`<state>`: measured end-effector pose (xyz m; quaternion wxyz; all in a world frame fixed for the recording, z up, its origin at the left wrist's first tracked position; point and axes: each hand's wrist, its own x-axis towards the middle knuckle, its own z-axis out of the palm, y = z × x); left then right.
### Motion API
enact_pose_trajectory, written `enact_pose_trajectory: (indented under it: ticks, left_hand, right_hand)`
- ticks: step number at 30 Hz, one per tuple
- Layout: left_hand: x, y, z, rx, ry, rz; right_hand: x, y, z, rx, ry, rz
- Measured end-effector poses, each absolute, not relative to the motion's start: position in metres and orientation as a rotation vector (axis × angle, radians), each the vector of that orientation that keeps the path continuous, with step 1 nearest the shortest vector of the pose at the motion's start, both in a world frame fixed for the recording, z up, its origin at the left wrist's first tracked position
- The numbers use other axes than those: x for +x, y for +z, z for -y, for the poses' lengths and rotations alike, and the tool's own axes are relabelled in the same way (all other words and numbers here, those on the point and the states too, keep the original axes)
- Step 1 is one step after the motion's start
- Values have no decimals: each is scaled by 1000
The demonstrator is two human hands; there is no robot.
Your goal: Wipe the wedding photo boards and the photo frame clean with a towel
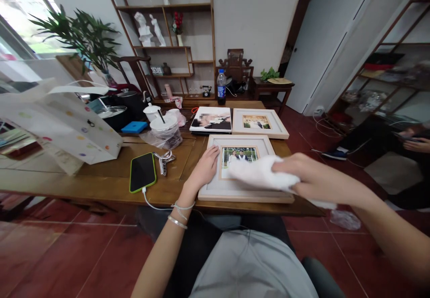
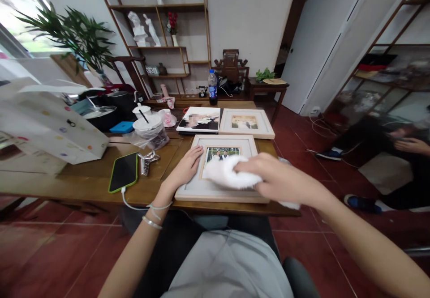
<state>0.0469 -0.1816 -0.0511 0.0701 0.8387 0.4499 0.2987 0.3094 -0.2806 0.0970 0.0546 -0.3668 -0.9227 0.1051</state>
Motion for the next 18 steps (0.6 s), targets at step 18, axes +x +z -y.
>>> enact_pose_trajectory:
  ticks: [18]
  left_hand:
    - [46,-52,180,2498,921,-1331]
  right_hand:
    - [320,-2,170,-1329,-428,2678]
